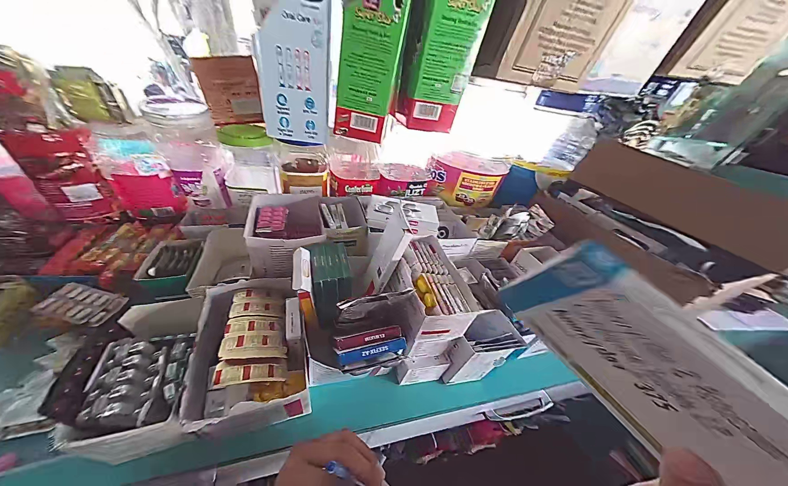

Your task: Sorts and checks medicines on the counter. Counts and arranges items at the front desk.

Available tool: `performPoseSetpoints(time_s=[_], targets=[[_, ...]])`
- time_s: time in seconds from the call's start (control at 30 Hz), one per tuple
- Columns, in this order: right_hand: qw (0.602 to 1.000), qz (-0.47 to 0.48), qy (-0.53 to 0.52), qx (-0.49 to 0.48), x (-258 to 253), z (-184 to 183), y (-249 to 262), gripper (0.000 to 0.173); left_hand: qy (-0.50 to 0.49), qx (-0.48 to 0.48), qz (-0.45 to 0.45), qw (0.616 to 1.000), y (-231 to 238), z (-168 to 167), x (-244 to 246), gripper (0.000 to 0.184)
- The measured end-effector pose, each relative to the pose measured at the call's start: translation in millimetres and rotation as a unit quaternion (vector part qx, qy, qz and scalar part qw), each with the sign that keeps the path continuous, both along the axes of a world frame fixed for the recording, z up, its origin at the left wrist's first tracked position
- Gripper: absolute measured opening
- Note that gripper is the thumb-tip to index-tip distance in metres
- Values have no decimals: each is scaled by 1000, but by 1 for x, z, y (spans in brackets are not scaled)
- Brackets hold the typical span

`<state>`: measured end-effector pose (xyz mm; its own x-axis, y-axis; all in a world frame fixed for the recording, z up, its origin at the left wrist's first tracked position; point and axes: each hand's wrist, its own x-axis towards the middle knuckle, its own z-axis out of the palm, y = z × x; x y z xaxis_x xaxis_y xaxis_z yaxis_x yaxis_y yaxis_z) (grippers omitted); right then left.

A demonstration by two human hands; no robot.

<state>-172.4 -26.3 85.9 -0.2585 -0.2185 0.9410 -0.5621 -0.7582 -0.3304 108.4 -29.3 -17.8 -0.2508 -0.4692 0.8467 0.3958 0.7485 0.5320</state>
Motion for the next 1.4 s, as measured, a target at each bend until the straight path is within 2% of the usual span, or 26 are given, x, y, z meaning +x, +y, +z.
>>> performPoseSetpoints(time_s=[0.13, 0.2, 0.23, 0.37, 0.53, 0.63, 0.7, 0.8, 0.9, 0.97, 1.07, 1.2, 1.23, 1.3, 1.33, 1.4], targets=[[990, 30, 136, 6, 18, 46, -44, 37, 6, 14, -1, 1000, 7, -2, 0, 20], [983, 30, 181, 4, 44, 66, -66, 54, 10, 15, 18, 1000, 13, -6, 3, 20], [978, 24, 208, -1, 59, 74, -77, 54, 11, 15, 31, 999, 16, -8, 5, 20], [950, -14, 310, 26, 110, 89, -110, 38, 14, 16, 78, 997, 25, -15, 15, 17], [894, 6, 412, 178, 135, 81, -131, 39, 16, 20, 119, 993, 34, -19, 31, 16], [905, -2, 408, 122, 131, 80, -118, 31, 15, 28, 131, 991, 34, -22, 39, 16], [908, 37, 409, 87, 121, 78, -99, 22, 16, 35, 123, 992, 32, -25, 43, 17], [845, 97, 509, 129, 109, 65, -78, 17, 18, 30, 112, 993, 26, -25, 45, 19], [798, 45, 587, 129, 112, 41, -76, 17, 21, 17, 91, 995, 18, -22, 45, 21], [793, 29, 595, 125, 110, 36, -78, 19, 16, 13, 78, 997, 14, -19, 47, 22], [792, 65, 590, 143, 105, 39, -84, 22, 11, 18, 67, 998, 9, -19, 49, 25], [785, 105, 586, 172, 100, 45, -79, 46, 9, 21, 45, 999, 6, -25, 54, 25], [782, 96, 591, 173, 100, 44, -75, 42, 8, 26, 40, 999, 7, -26, 55, 28], [802, 56, 577, 144, 104, 37, -75, 19, 8, 29, 48, 998, 7, -27, 53, 28], [820, 45, 554, 135, 105, 35, -78, 15, 11, 24, 51, 998, 7, -27, 52, 28], [850, 25, 507, 138, 108, 39, -88, 17, 14, 11, 54, 998, 5, -28, 51, 26]])
